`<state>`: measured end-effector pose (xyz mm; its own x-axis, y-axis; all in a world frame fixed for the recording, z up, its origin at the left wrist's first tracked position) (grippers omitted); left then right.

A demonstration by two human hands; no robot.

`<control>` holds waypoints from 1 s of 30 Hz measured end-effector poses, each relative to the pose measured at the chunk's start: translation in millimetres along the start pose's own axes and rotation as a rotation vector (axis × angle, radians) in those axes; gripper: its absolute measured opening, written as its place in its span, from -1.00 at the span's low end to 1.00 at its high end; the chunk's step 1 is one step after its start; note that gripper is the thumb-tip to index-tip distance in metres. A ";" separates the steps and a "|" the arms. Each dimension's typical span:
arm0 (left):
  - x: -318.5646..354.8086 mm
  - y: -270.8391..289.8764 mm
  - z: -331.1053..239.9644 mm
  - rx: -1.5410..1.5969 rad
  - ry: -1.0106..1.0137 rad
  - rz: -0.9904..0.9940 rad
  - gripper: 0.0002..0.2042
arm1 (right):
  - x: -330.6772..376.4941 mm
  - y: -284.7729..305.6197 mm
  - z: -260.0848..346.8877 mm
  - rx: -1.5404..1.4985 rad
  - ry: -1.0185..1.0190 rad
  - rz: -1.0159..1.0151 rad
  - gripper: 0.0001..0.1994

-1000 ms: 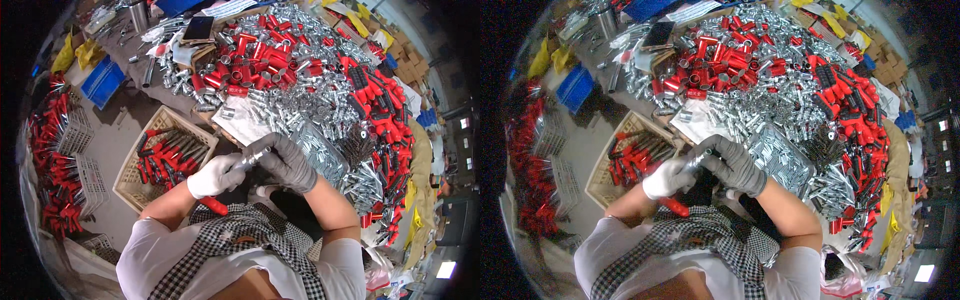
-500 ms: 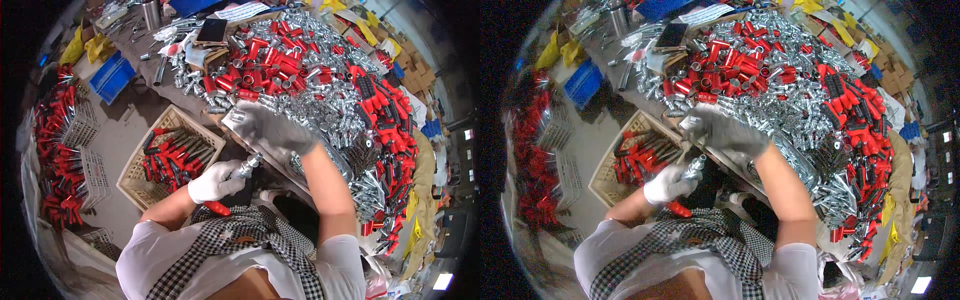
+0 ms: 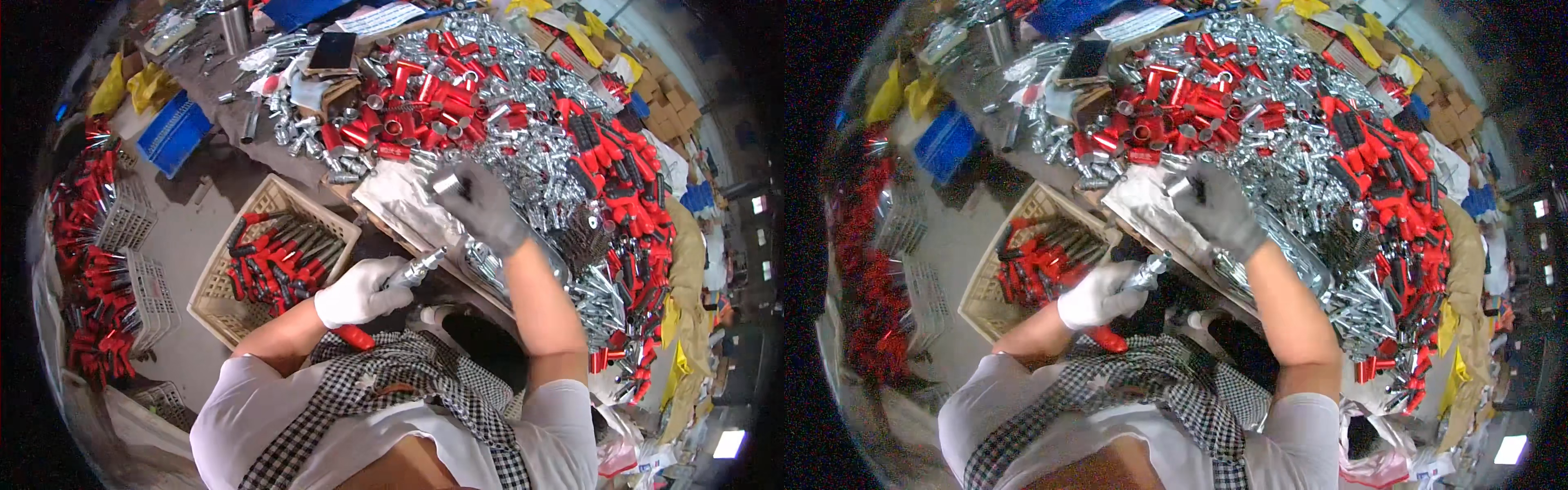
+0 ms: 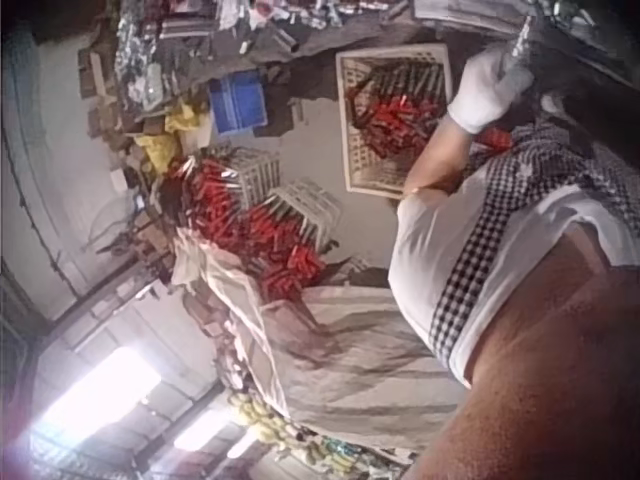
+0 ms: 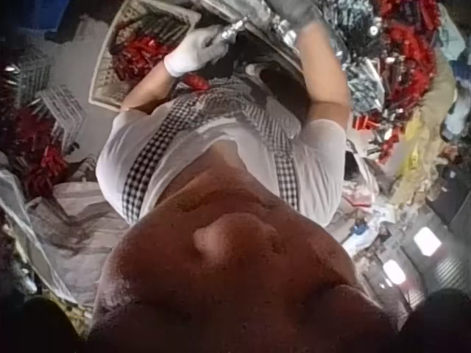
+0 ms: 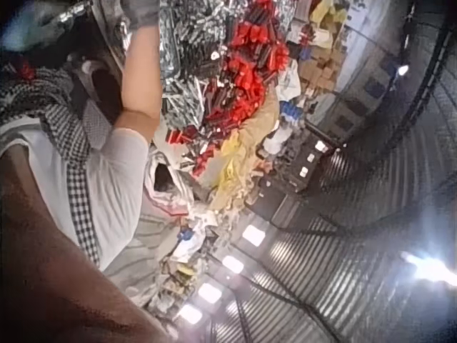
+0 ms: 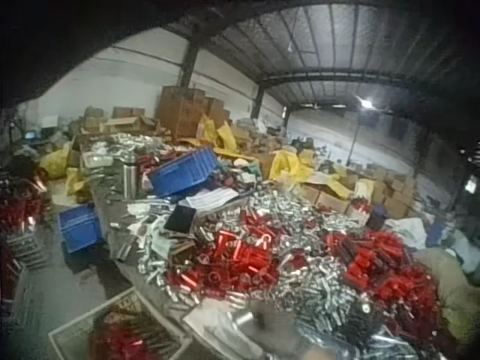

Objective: Assembling metal components onto red handles using a manual crimping tool at a workstation.

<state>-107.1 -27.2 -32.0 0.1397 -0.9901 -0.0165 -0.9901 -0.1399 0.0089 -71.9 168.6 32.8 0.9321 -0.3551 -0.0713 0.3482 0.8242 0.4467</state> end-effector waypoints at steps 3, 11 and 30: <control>-9.8 -14.3 -8.1 -0.146 -0.076 0.064 -0.82 | 59.1 20.3 43.6 0.759 0.355 -0.068 -0.68; -43.9 -72.0 -11.6 -0.199 -0.180 0.248 -0.75 | 148.3 70.4 52.8 0.728 0.069 -0.010 -0.71; -47.7 -116.0 -4.4 -0.289 -0.418 0.291 -0.77 | 197.7 43.1 21.7 0.524 0.124 0.123 -0.62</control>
<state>1.2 36.2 -27.8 -0.2125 -0.9063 -0.3652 -0.9356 0.0808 0.3438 125.2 124.3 57.3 0.9785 -0.1894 -0.0812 0.1694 0.5151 0.8402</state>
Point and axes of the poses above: each hand's wrist, its own x-axis away from the middle knuckle, its own y-axis out of the back of the hand, z = x × y, the point moved 6 cm from there along -x, towards the middle knuckle, and after that the axes turned 3 degrees about -y, right-handed, at the moved point
